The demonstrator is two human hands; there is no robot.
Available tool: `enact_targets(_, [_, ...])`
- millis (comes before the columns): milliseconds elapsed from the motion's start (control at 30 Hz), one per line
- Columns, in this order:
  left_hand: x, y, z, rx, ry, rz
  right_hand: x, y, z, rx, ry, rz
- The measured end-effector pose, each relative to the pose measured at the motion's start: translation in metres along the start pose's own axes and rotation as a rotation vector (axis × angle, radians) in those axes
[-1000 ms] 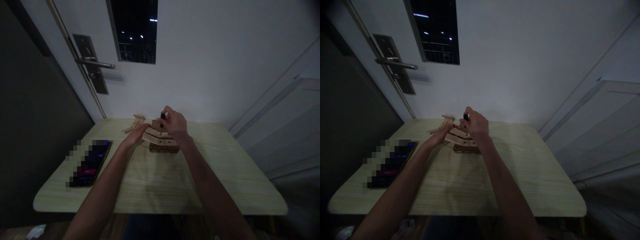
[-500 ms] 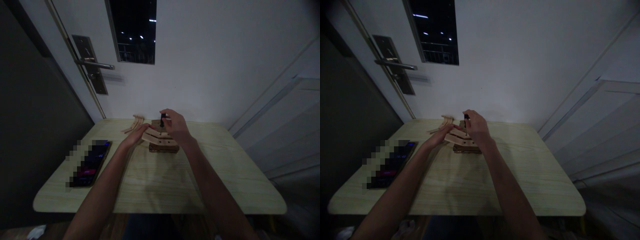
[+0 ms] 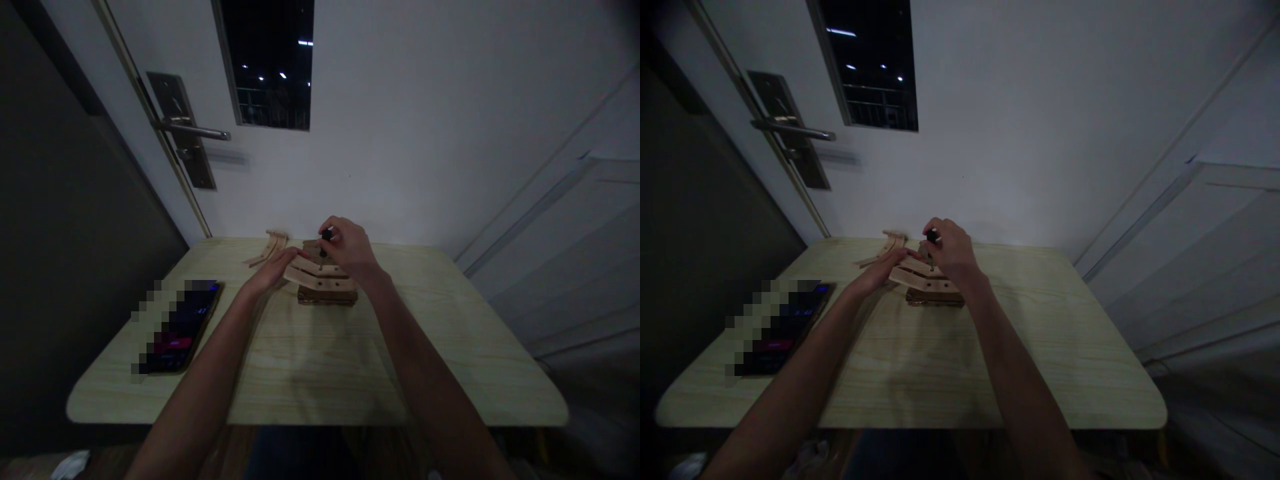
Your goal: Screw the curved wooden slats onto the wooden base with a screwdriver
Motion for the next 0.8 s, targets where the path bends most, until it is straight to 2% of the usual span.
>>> enact_targets(133, [0.0,0.002,0.0,-0.024,0.002,-0.015,-0.003,0.0,0.005,-0.029,0.037,-0.042])
enact_targets(300, [-0.005,0.0,0.001,0.001,-0.005,-0.013,-0.011,0.003,0.012,-0.089,0.007,-0.132])
enact_targets(433, [-0.005,-0.001,0.001,0.011,0.012,-0.006,-0.006,0.006,0.012,-0.095,0.081,-0.231])
enact_targets(633, [0.0,0.002,-0.001,-0.02,0.019,-0.004,-0.008,0.014,0.011,-0.188,0.127,-0.465])
enact_targets(800, [-0.004,0.002,0.001,-0.038,0.018,-0.027,-0.01,0.016,0.014,-0.222,0.233,-0.587])
Point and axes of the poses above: each hand's wrist, its own z-axis towards the middle knuckle, its own y-axis out of the palm, x = y × z, the point moved 7 cm from there along z, towards the middle knuckle, and after that the axes turned 1 degree about -x, right-handed, at the moved point
